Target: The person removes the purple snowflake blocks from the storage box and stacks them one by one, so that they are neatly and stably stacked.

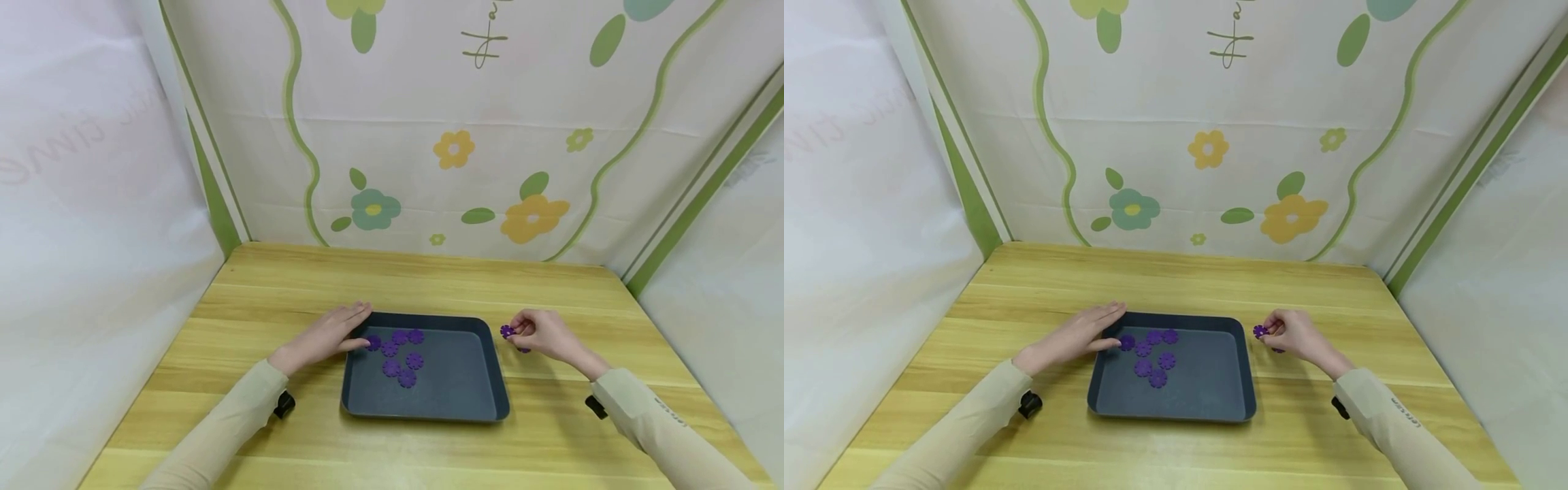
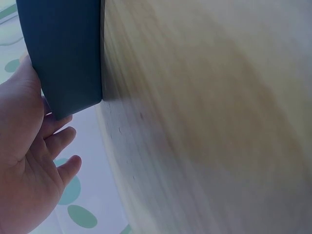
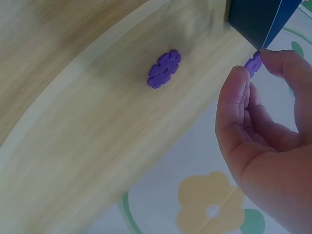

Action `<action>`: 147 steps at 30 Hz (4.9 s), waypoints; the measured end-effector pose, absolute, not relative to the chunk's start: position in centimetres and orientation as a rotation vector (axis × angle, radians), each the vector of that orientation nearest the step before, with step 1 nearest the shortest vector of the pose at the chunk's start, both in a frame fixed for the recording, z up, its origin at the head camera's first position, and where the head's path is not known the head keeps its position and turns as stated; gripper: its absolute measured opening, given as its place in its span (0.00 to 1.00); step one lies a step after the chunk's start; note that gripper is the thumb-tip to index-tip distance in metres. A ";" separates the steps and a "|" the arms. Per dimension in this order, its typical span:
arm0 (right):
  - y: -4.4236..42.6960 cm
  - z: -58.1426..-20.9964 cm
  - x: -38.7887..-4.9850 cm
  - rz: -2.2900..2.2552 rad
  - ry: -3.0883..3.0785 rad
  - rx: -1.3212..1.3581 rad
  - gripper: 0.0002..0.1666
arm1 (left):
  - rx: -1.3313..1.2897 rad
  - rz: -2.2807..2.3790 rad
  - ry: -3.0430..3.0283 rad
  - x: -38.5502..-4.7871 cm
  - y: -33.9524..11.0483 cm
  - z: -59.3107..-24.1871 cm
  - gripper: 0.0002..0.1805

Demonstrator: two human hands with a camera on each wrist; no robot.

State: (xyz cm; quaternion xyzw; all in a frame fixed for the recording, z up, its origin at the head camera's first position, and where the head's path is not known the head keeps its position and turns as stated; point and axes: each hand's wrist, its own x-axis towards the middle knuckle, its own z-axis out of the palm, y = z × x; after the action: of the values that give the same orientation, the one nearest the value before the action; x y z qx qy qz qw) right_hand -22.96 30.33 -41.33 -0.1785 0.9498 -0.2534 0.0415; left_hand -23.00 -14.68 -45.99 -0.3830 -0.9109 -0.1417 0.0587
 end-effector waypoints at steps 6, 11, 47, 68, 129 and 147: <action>30.8 -41.5 -23.0 -0.783 2.889 -0.511 0.12 | -1.174 -0.419 -2.732 -23.0 -14.7 -45.9 0.38; 31.1 -41.8 -23.0 -0.780 2.886 -0.494 0.13 | -1.174 -0.398 -2.715 -23.0 -14.7 -46.0 0.38; 33.6 -43.9 -23.3 -0.704 2.900 -0.415 0.14 | -1.170 -0.413 -2.696 -22.9 -14.7 -45.9 0.38; 34.0 -44.6 -23.3 -0.658 2.909 -0.444 0.11 | -1.169 -0.384 -2.689 -22.9 -14.7 -45.9 0.38; 33.2 -43.3 -23.1 -0.682 2.897 -0.423 0.18 | -1.160 -0.414 -2.738 -22.8 -14.7 -45.8 0.39; 28.4 -40.4 -23.1 -0.717 2.864 -0.562 0.17 | -1.169 -0.420 -2.726 -22.9 -14.7 -45.8 0.38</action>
State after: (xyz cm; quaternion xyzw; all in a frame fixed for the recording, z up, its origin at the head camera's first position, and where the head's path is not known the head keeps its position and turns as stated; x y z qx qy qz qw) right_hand -23.11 28.39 -40.35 -0.1867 0.9507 -0.2381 0.0682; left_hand -22.90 -14.74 -45.84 -0.3893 -0.9075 -0.1399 0.0729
